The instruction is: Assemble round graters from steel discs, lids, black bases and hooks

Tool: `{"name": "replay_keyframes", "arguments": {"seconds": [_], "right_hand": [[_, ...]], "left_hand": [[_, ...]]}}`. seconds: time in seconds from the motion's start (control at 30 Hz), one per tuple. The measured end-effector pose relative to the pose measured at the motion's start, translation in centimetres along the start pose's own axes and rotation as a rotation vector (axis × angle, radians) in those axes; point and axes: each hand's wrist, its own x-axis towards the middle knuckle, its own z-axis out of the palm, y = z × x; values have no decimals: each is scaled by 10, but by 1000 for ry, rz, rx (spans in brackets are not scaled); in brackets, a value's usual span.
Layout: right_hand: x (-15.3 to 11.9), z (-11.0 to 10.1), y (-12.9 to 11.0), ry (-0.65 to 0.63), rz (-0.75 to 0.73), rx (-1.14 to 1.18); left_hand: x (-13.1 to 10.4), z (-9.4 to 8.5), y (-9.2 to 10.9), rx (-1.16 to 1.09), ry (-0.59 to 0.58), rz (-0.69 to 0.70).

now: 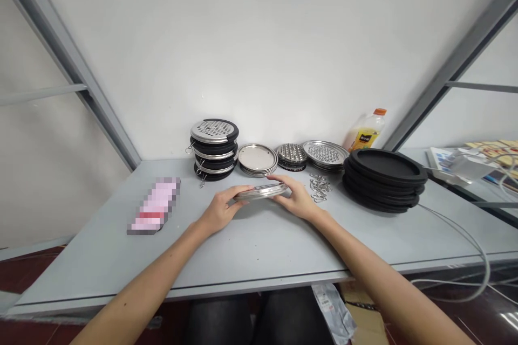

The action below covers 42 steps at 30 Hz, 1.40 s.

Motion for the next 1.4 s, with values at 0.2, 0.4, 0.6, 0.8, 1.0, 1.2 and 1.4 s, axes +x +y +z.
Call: {"name": "replay_keyframes", "arguments": {"seconds": [0.2,0.4,0.6,0.8,1.0,1.2,1.4], "right_hand": [[-1,-3,0,-22,5,91],[-1,-7,5,-45,-175,-98],[1,-1,-3,-79,-282,-295],[2,-4,6,-67,-107,-142],[3,-11,11,-135,59,144],[5,-12,-3,-158,146,398],[0,-9,1,-35,-99,71]], "left_hand": [[2,-2,2,79,22,-31],[-3,4,-2,271,44,81],[-3,5,1,302,-49,226],[-2,0,0,156,-36,133],[0,-3,4,-38,41,-94],[5,-6,3,-112,61,-109],[1,-7,2,176,108,23]]}}
